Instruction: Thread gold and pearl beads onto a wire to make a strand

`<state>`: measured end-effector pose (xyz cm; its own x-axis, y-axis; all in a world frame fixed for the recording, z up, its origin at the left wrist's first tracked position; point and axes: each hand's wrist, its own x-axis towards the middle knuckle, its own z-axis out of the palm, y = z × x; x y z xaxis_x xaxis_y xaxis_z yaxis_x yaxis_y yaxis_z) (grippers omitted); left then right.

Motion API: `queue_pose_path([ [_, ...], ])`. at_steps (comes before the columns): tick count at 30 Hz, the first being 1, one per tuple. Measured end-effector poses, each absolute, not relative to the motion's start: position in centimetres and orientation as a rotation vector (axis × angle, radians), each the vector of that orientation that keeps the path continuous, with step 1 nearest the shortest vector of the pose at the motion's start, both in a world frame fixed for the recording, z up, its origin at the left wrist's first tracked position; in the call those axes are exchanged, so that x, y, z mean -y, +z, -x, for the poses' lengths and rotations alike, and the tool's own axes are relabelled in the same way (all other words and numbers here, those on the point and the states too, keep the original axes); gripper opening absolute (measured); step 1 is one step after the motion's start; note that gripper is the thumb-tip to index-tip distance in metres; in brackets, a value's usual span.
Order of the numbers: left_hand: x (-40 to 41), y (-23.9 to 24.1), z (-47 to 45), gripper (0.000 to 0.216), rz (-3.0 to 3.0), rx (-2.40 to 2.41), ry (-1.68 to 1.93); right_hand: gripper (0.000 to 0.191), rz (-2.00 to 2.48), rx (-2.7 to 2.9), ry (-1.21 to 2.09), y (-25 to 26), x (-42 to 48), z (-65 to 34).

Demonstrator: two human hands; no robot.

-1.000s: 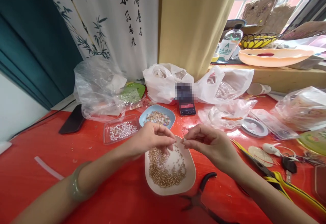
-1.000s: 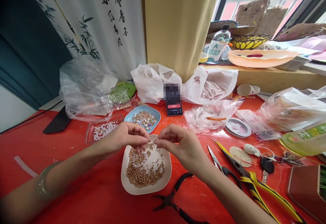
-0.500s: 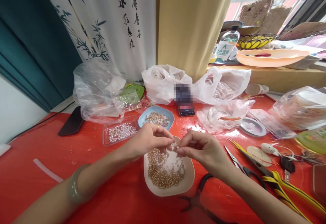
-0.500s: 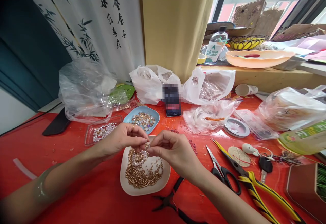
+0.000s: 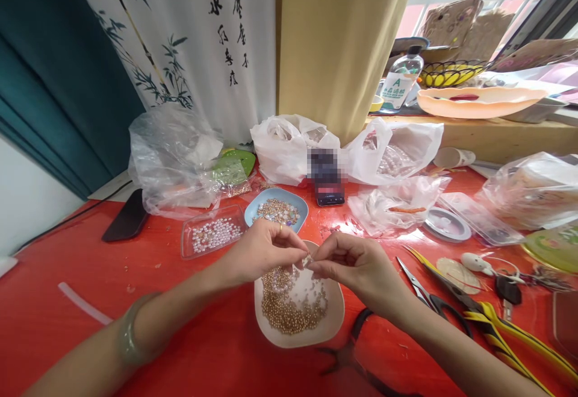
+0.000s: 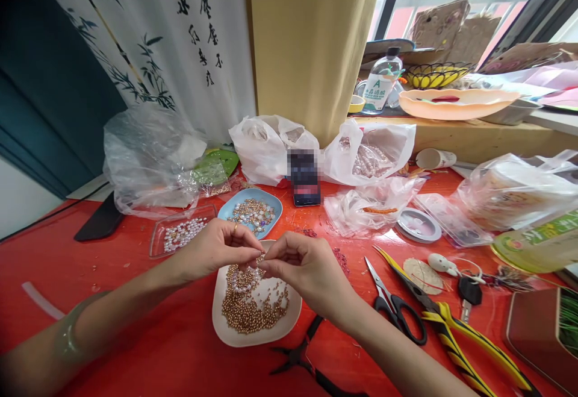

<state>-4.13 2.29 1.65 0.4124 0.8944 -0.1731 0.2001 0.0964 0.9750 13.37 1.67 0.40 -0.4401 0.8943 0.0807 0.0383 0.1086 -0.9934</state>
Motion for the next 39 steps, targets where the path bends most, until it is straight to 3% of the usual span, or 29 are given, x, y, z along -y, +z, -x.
queue_pose_path([
  [19,-2.5,1.2,4.1,0.022,-1.213,-0.976,0.715,0.006,0.931,1.916,0.635,0.2,-1.2,-13.1],
  [24,-2.3,1.2,3.8,0.011,-1.237,-0.965,0.776,0.004,0.950,1.851,0.711,0.2,-1.1,-13.1],
  [35,-1.3,1.4,3.2,0.010,-1.266,-1.067,0.901,0.007,0.900,1.701,0.884,0.2,-1.3,-13.1],
  [39,-1.3,1.5,3.2,0.009,-1.260,-0.990,0.853,0.022,0.838,1.707,1.006,-0.2,-1.3,-13.3],
])
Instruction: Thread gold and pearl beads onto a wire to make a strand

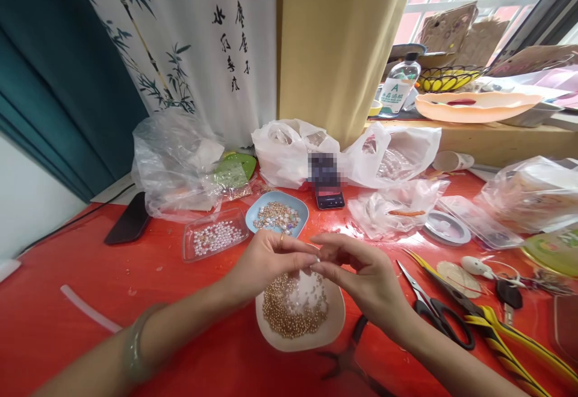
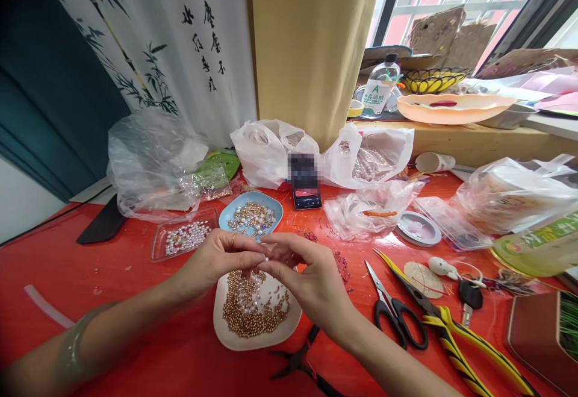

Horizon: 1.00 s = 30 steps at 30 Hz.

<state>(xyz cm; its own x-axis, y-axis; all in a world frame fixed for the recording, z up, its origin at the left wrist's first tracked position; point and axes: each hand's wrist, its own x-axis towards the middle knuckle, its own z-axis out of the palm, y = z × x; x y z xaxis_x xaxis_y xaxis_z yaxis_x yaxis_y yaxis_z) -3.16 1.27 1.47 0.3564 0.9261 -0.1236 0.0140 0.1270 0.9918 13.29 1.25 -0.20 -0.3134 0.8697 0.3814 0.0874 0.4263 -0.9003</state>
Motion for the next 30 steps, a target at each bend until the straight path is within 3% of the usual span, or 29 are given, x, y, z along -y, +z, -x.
queue_pose_path([
  [8,-0.7,0.4,2.5,0.011,-1.078,-0.869,0.901,0.014,0.867,1.496,1.149,-0.4,-0.8,-13.0],
  [17,0.0,0.3,2.1,0.008,-0.942,-0.688,0.926,0.012,0.805,0.950,1.755,0.2,0.3,-12.0],
  [30,0.1,0.2,1.6,0.010,-0.858,-0.928,0.998,0.012,0.889,0.751,1.829,-0.6,-0.2,-12.0],
])
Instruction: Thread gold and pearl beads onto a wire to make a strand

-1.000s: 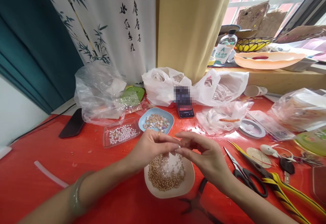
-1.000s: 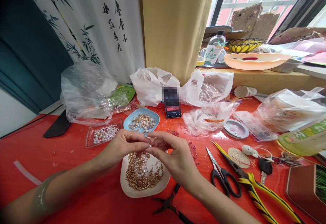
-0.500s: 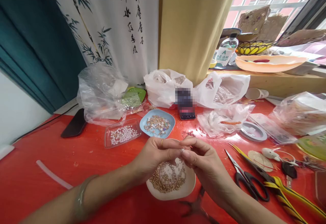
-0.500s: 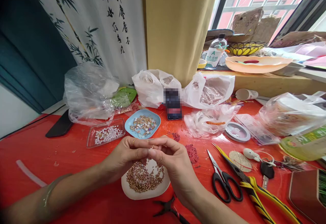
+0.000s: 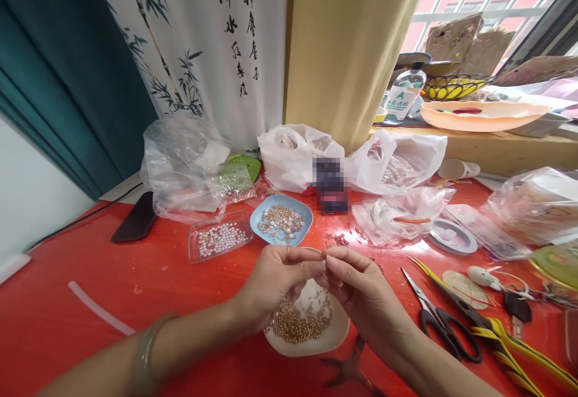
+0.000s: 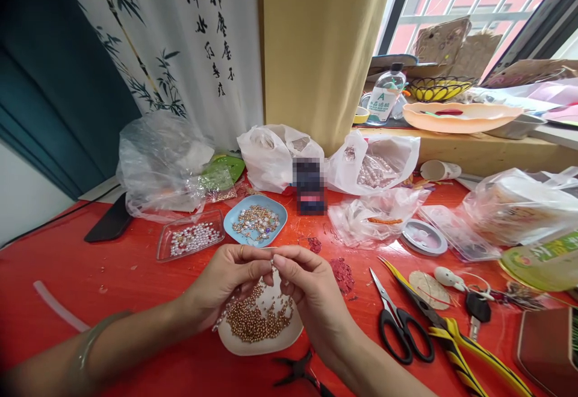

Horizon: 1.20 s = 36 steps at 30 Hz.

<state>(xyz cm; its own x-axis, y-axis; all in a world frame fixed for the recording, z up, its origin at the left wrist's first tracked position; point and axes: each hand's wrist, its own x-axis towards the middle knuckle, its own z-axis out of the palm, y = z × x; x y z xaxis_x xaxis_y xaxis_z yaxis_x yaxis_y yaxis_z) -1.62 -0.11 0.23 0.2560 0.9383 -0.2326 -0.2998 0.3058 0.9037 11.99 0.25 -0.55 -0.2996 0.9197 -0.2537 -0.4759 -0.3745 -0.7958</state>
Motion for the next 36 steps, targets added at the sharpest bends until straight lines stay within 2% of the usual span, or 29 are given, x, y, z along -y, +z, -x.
queue_pose_path([
  [14,0.1,0.7,2.2,0.014,-0.976,-0.944,0.905,0.015,0.852,1.009,1.855,0.1,-0.4,-12.3],
  [24,-1.8,1.5,3.7,0.013,-0.959,-1.049,1.045,0.014,1.195,1.585,1.089,1.6,-2.0,-14.1],
  [29,-2.6,2.0,4.6,0.014,-0.938,-1.027,1.129,0.017,1.415,2.068,0.656,0.3,-0.5,-16.6],
  [32,-3.0,2.3,5.1,0.014,-0.954,-1.024,1.180,0.027,1.477,2.321,0.454,-1.1,1.5,-18.5],
  [36,-3.3,2.8,5.7,0.008,-0.972,-1.000,1.240,0.056,1.253,2.666,0.426,-2.5,3.9,-20.4],
])
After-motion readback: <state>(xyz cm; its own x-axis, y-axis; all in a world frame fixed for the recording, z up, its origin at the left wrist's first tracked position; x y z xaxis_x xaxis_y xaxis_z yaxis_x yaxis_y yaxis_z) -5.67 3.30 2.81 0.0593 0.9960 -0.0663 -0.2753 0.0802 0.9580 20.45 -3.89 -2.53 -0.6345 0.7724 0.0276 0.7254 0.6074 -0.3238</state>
